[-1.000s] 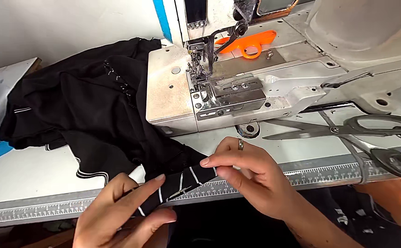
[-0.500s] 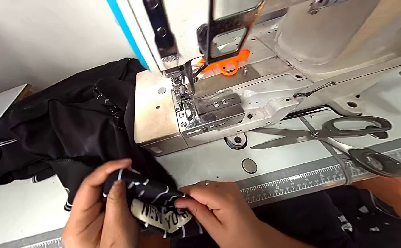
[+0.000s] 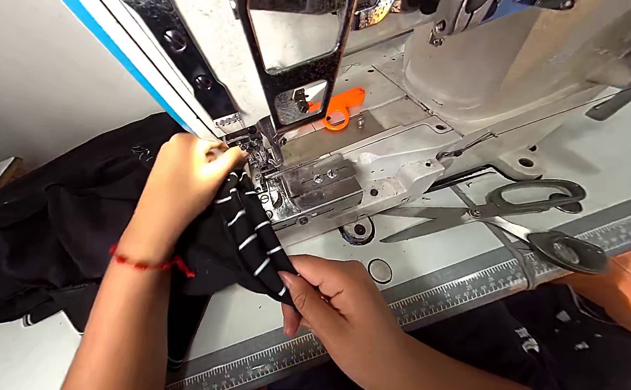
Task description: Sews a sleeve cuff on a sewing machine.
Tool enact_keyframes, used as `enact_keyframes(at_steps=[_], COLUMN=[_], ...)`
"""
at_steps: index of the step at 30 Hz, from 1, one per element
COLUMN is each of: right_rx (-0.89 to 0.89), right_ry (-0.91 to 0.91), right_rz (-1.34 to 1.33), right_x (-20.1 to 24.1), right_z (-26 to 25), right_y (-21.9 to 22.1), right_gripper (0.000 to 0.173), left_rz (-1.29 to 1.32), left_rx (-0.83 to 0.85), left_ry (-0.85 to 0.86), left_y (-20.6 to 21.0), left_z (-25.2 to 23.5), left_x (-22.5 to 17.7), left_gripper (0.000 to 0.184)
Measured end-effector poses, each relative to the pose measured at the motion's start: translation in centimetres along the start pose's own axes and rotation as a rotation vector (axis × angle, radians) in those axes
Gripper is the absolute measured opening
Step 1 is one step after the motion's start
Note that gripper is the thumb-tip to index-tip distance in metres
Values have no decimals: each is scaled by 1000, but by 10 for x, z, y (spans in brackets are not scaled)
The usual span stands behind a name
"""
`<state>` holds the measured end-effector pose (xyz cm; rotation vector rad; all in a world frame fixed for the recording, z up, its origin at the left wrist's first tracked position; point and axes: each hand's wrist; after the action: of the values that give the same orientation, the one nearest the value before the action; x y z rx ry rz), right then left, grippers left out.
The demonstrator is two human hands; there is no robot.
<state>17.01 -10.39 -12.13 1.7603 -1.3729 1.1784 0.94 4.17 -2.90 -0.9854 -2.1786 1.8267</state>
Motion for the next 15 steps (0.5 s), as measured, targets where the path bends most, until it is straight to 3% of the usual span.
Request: enact_keyframes(at_steps=[3,5,6,11,15], right_rx=[92,210,231,165,74], right_ry=[-3,39,25,-145,-263], right_rz=[197,185,141,128,294], right_x=[-13,-15,-16,-4,4], right_z=[6,9,10,19,29], right_y=[-4,-5,-4,2,9], right_gripper=[22,30,25,12,6], left_rz=[103,255,314,414,423], left_rx=[-21,-32,-7,81,-31], left_ry=[50,147,170,11,-29], left_y=[-11,-10,-9,19,52], left_z=[55,101,121,193,219], left_x=[-1,-7,-14,-41,-65], left_gripper=[23,21,20,30,27])
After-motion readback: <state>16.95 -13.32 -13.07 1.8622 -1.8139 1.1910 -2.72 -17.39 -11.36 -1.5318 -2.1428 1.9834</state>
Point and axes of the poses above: each hand's wrist, its own z-axis away from the middle knuckle, its own y-axis out of the palm, x = y × z, and after that the axes turned 11 degrees about x, right-handed
